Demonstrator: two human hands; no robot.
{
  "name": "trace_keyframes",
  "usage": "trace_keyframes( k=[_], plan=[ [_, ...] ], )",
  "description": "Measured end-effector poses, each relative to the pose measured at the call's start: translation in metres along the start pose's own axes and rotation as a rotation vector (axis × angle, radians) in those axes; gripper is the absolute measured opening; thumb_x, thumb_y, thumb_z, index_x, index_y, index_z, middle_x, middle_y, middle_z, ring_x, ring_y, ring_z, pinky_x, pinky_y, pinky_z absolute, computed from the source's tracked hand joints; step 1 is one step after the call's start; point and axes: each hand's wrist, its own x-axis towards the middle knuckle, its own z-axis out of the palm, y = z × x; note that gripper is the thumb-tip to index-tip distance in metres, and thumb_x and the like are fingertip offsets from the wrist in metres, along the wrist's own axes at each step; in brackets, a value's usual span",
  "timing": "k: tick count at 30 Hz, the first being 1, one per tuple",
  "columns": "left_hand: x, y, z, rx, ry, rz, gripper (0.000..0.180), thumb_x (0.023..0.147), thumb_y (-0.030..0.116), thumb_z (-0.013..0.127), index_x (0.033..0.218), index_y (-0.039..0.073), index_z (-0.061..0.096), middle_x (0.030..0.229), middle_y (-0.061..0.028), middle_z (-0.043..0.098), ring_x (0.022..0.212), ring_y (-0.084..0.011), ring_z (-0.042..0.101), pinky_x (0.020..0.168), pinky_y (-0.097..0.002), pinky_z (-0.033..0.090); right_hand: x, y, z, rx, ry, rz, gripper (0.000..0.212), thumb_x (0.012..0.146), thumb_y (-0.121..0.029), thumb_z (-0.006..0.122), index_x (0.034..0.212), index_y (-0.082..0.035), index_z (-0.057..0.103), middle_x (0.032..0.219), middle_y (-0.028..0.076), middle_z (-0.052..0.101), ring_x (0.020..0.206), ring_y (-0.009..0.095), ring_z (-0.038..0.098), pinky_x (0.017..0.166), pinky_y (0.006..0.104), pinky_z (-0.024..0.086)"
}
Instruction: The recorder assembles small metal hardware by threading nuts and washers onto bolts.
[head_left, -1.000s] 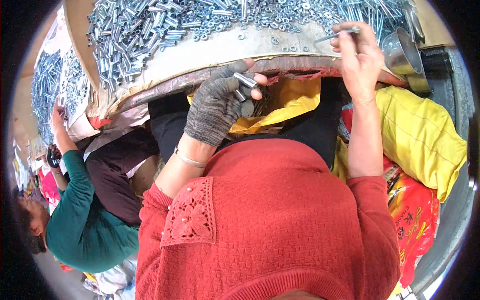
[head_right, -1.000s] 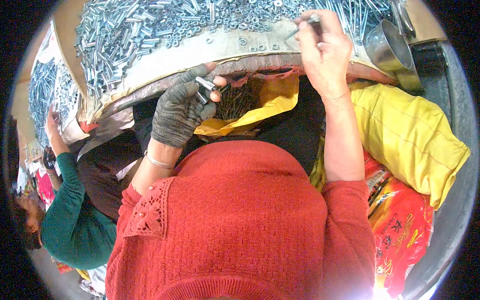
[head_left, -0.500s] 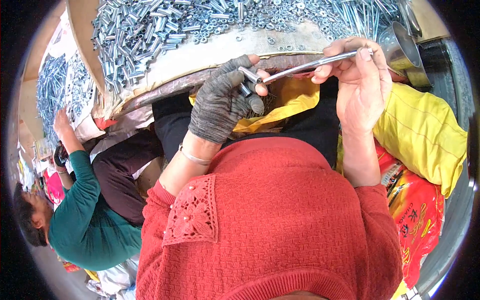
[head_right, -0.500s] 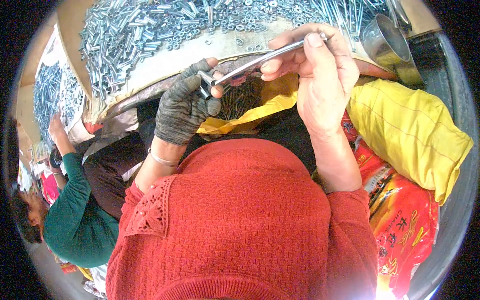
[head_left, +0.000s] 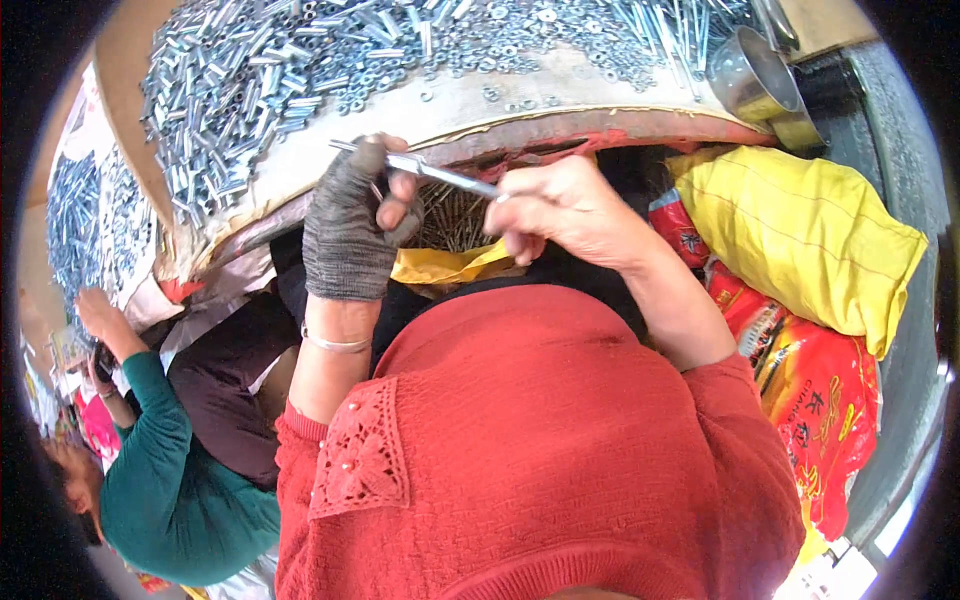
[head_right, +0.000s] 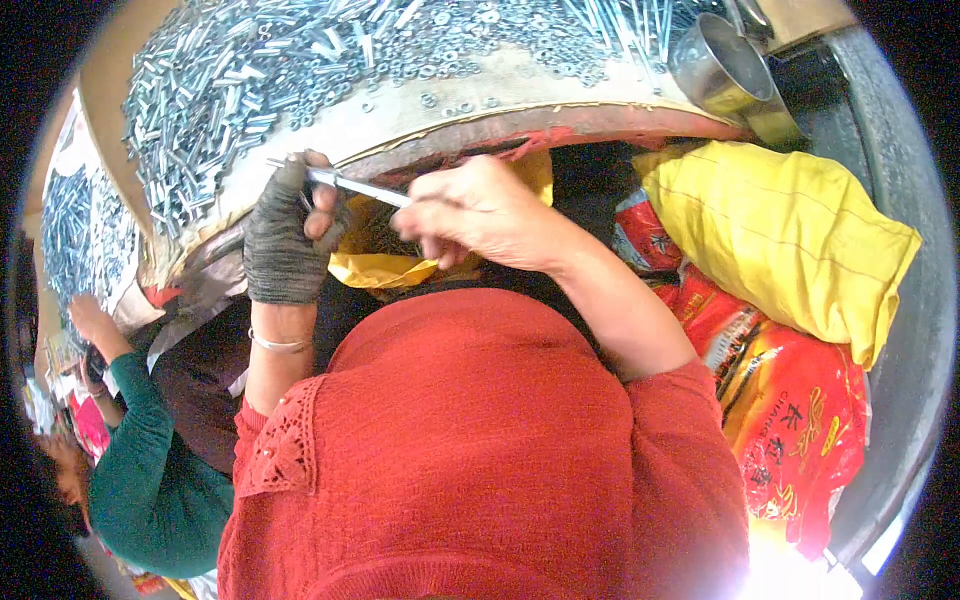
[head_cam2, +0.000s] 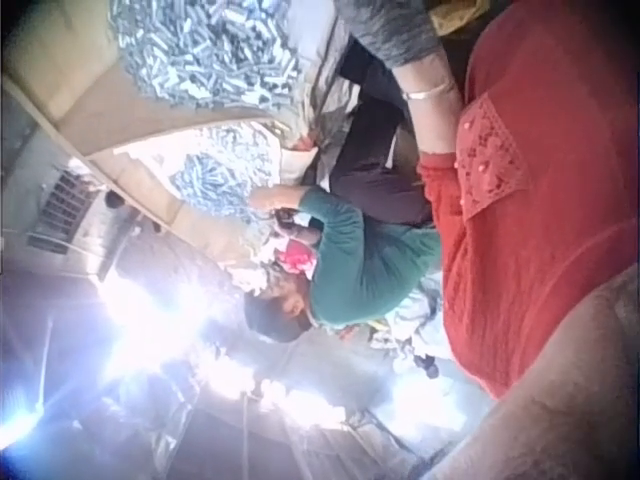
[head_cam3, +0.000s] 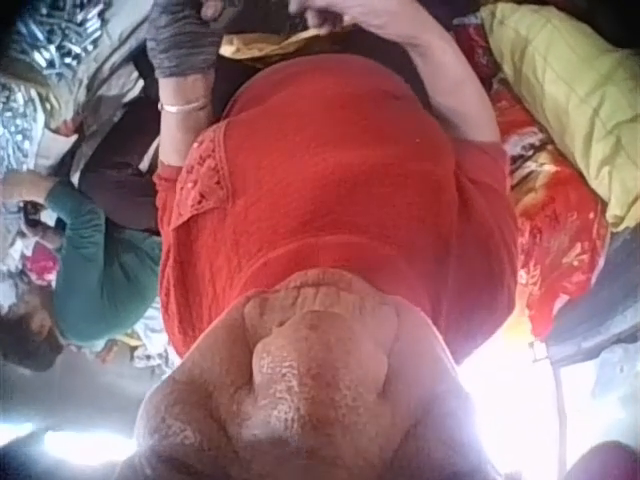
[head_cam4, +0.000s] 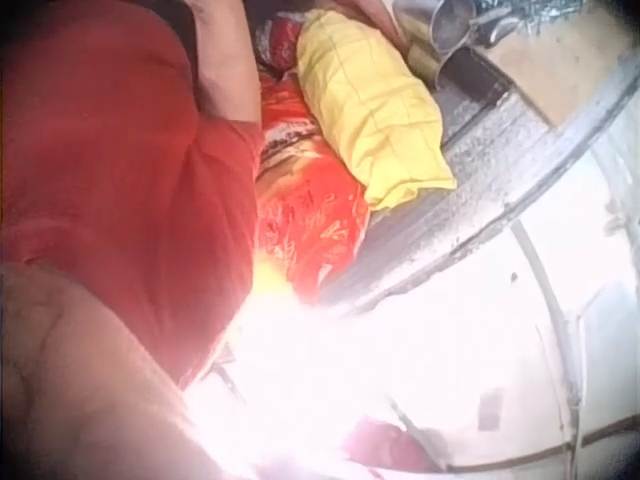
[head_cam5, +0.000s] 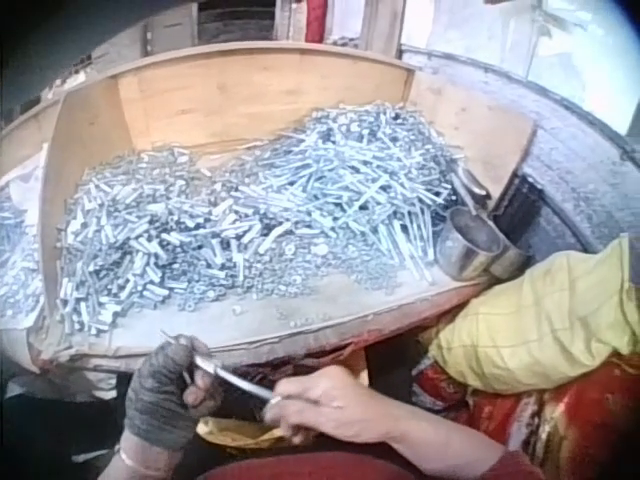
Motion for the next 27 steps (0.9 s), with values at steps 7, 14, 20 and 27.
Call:
trace_keyframes(
  k=[7,14,20,27],
  plan=[
    [-0.009,-0.024,0.015,0.304,0.123,-0.107,0.027,0.092,0.037,0.054,0.091,0.01,0.059,0.064,-0.0017,0.054,0.039,-0.0083,0.037,0.037,-0.0213,0.031,0.038,0.032,0.009,-0.182,0.132,-0.308,0.033,0.081,-0.033,0.071,0.071,-0.002,0.063,0.06,0.002,0.059,0.056,0.008,0.053,0.051,0.0275,0.043],
    [-0.012,-0.018,0.011,0.256,-0.038,-0.158,0.023,0.091,0.033,0.055,0.097,0.01,0.054,0.063,-0.007,0.055,0.039,-0.0062,0.036,0.037,-0.0189,0.027,0.033,0.023,-0.1,-1.176,0.894,-0.228,0.017,0.088,-0.016,0.055,0.097,-0.005,0.065,0.088,0.01,0.065,0.082,0.026,0.064,0.076,0.0341,0.048],
    [-0.012,-0.022,0.02,0.396,-0.103,-0.196,0.023,0.089,0.029,0.056,0.093,0.007,0.053,0.064,-0.0057,0.058,0.041,-0.0058,0.04,0.038,-0.0186,0.028,0.038,0.023,-0.136,-1.24,0.822,-0.195,0.021,0.085,-0.018,0.054,0.102,-0.014,0.066,0.095,0.011,0.062,0.087,0.032,0.061,0.076,0.0395,0.048],
    [-0.006,-0.028,0.012,0.372,-0.101,-0.196,0.023,0.09,0.029,0.055,0.092,0.007,0.052,0.068,-0.0089,0.062,0.041,-0.0064,0.042,0.038,-0.0185,0.032,0.051,0.034,-0.136,-1.413,0.875,-0.079,0.017,0.084,-0.025,0.059,0.095,-0.013,0.064,0.091,0.011,0.063,0.084,0.032,0.061,0.071,0.0398,0.048]
  ],
)
